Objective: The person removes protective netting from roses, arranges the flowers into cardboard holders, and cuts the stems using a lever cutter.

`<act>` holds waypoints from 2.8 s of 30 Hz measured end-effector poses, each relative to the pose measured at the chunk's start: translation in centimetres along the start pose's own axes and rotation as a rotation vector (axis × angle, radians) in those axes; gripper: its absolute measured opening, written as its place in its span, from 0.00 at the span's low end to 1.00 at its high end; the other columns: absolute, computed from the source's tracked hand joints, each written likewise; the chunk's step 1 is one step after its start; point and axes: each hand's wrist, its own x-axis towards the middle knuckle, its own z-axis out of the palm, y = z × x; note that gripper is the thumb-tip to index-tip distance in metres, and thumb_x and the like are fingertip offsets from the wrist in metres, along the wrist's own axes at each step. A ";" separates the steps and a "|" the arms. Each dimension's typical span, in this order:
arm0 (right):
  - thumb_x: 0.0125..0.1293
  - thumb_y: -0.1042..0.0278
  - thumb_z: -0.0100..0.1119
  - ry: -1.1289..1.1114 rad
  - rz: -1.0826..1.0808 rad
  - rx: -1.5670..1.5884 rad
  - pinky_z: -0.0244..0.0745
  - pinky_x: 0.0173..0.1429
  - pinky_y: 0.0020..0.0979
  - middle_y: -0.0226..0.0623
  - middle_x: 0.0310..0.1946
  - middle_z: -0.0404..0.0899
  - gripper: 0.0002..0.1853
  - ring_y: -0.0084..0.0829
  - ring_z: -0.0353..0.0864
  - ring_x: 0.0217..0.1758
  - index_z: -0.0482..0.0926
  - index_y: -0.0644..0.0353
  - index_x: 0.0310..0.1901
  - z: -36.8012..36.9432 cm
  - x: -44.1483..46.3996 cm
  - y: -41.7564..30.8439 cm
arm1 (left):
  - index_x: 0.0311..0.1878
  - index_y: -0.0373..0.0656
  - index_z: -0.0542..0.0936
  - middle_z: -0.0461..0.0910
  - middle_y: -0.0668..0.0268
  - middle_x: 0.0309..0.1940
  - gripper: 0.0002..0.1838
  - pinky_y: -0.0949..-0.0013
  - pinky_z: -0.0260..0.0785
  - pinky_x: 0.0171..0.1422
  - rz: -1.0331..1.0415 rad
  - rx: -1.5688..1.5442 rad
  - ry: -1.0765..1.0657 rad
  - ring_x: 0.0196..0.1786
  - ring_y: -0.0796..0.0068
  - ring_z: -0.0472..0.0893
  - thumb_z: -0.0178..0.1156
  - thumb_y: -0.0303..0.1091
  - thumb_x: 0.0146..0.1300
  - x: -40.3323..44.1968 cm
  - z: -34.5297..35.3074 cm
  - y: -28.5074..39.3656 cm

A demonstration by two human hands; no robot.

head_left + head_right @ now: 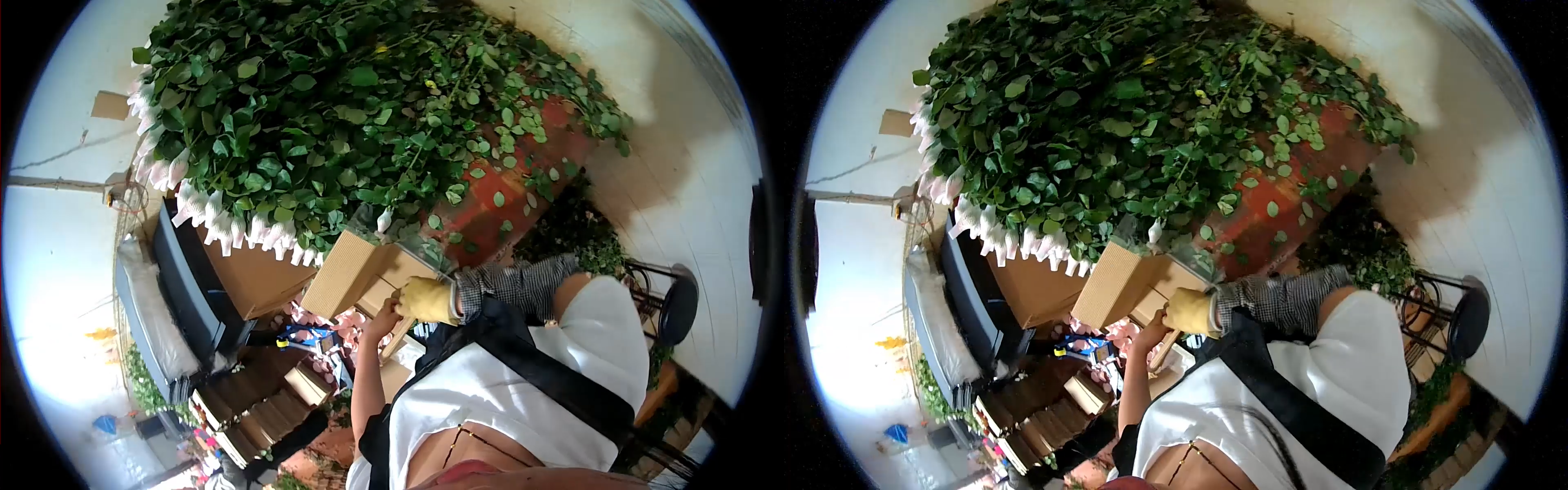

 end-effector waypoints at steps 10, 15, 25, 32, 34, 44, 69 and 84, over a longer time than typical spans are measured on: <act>0.66 0.69 0.58 0.532 0.698 -0.412 0.50 0.83 0.48 0.37 0.73 0.69 0.17 0.44 0.64 0.76 0.80 0.47 0.56 -13.0 -4.6 27.6 | 0.61 0.37 0.69 0.76 0.63 0.46 0.17 0.69 0.73 0.59 0.024 -0.333 0.012 0.50 0.73 0.78 0.56 0.35 0.76 -0.2 0.9 -2.0; 0.63 0.71 0.60 0.535 0.512 -0.292 0.53 0.83 0.40 0.29 0.64 0.79 0.12 0.31 0.65 0.76 0.84 0.47 0.47 -15.8 -5.9 29.2 | 0.62 0.38 0.69 0.76 0.62 0.47 0.19 0.70 0.73 0.59 -0.042 -0.291 0.024 0.53 0.72 0.77 0.56 0.37 0.76 -0.5 1.1 -1.9; 0.53 0.76 0.62 0.340 0.197 -0.004 0.79 0.43 0.43 0.40 0.34 0.86 0.11 0.48 0.85 0.39 0.89 0.52 0.36 -3.1 -9.8 17.3 | 0.64 0.41 0.75 0.81 0.61 0.50 0.28 0.60 0.74 0.61 -0.166 -0.875 -0.166 0.51 0.66 0.81 0.48 0.56 0.78 0.4 -2.3 -3.3; 0.66 0.58 0.66 0.444 0.167 0.863 0.74 0.66 0.43 0.43 0.60 0.80 0.23 0.41 0.79 0.62 0.78 0.50 0.61 -6.7 -11.4 18.6 | 0.60 0.35 0.78 0.81 0.58 0.53 0.19 0.65 0.71 0.62 0.120 -0.198 0.121 0.56 0.66 0.79 0.61 0.35 0.70 -1.4 1.9 -0.9; 0.70 0.61 0.61 0.536 0.404 0.600 0.72 0.71 0.41 0.42 0.66 0.75 0.18 0.40 0.75 0.68 0.78 0.48 0.60 -10.5 -10.1 22.7 | 0.60 0.34 0.79 0.80 0.53 0.55 0.19 0.64 0.72 0.62 0.162 -0.162 0.171 0.57 0.61 0.80 0.60 0.30 0.68 -1.0 2.6 0.1; 0.61 0.73 0.61 0.464 0.679 -0.341 0.74 0.62 0.44 0.36 0.36 0.83 0.11 0.40 0.83 0.45 0.86 0.49 0.43 -8.6 -9.5 36.7 | 0.61 0.36 0.80 0.86 0.61 0.41 0.23 0.71 0.73 0.52 -0.059 -0.185 0.368 0.44 0.74 0.81 0.56 0.44 0.74 -1.8 1.8 -0.7; 0.58 0.76 0.60 0.404 0.433 -0.013 0.76 0.53 0.40 0.34 0.30 0.82 0.10 0.37 0.82 0.38 0.86 0.48 0.36 -1.1 -12.6 12.8 | 0.80 0.40 0.55 0.78 0.61 0.61 0.35 0.62 0.75 0.64 -0.178 -0.836 -0.120 0.59 0.66 0.81 0.54 0.45 0.78 2.5 -2.3 -7.2; 0.71 0.68 0.59 0.809 0.409 0.415 0.73 0.71 0.42 0.44 0.65 0.77 0.26 0.42 0.78 0.66 0.69 0.53 0.70 -16.8 -9.0 22.4 | 0.70 0.37 0.65 0.76 0.41 0.60 0.38 0.57 0.69 0.67 0.007 -0.136 0.289 0.62 0.48 0.77 0.69 0.39 0.59 -0.4 2.9 -2.4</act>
